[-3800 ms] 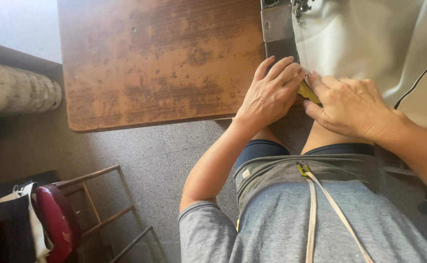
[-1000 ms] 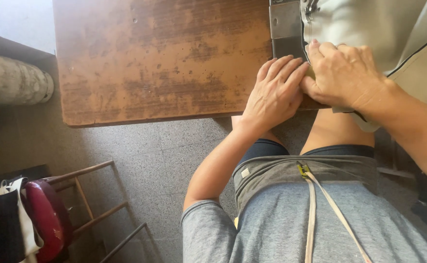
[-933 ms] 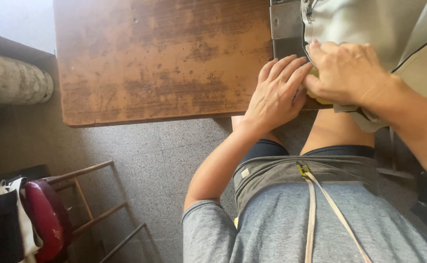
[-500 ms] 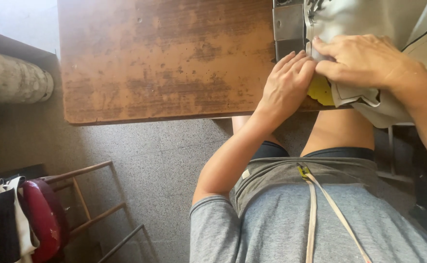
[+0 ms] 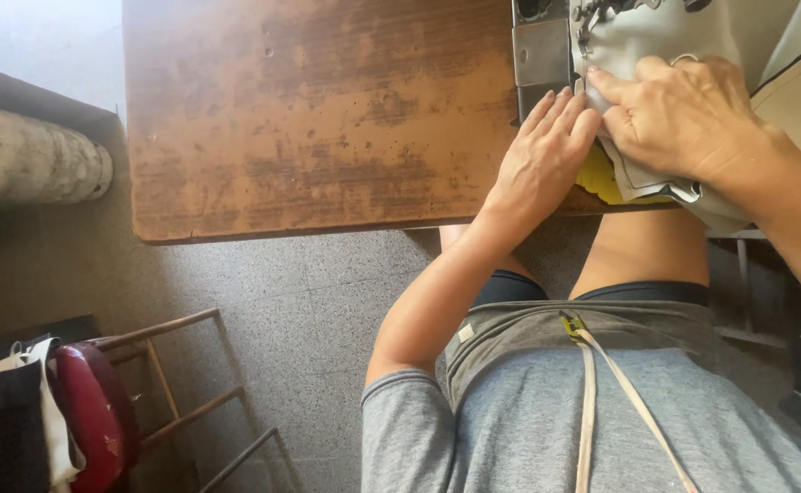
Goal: The person uses a sewing machine to stitch a seam on a piece of white fabric. After sewing, they use scissors to trim the excess fabric along the stitched edge, carefully following the seam line.
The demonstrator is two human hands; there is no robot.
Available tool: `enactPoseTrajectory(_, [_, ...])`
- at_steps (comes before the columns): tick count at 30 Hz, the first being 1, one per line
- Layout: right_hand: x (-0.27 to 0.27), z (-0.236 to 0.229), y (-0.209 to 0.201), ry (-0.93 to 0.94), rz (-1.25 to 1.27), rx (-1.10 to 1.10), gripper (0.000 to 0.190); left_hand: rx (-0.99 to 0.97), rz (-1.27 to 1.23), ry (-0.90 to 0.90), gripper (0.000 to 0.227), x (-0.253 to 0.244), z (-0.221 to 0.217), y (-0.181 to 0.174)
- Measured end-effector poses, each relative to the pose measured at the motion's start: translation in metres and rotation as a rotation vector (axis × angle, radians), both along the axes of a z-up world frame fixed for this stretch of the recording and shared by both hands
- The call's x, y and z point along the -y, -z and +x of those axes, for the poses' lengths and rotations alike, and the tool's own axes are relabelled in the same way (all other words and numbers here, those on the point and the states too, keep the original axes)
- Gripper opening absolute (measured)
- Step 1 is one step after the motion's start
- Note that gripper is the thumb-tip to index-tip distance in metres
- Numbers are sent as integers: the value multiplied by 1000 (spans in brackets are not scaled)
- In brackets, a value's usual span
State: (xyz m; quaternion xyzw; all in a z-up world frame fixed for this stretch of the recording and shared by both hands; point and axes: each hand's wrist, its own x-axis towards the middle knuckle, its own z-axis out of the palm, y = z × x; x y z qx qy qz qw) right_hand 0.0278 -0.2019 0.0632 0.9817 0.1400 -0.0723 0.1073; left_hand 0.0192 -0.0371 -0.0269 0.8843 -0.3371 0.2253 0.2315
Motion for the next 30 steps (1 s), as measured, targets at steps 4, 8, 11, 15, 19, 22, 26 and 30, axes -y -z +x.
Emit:
enactPoseTrajectory(4, [6,3,7,-29,-32,61,56,55,-24,18,16,-6,-2,-5])
enactPoseTrajectory(8, [7,6,4,-22,-39,25,58,120,-50,53,13,-12,-6,-21])
enactPoseTrajectory(11, [7,12,1,16,-8,-58,60,121,-59,63,15,-11,-6,-23])
enactPoseTrajectory(15, [34,15,35,-138,88,136,58,131,-78,34,13,-10,-7,-29])
enactPoseTrajectory(19, [43,16,50,-184,137,304,49,87,-74,28,14,-7,-3,-23])
enactPoseTrajectory(22, [43,17,53,-156,98,359,55,60,-60,17,17,-5,-1,-17])
enactPoseTrajectory(26, [54,27,68,-140,-41,427,49,-68,-158,57,23,-3,7,-13])
enactPoseTrajectory(30, [56,32,67,-102,-90,411,49,-31,-167,41,24,-3,9,-16])
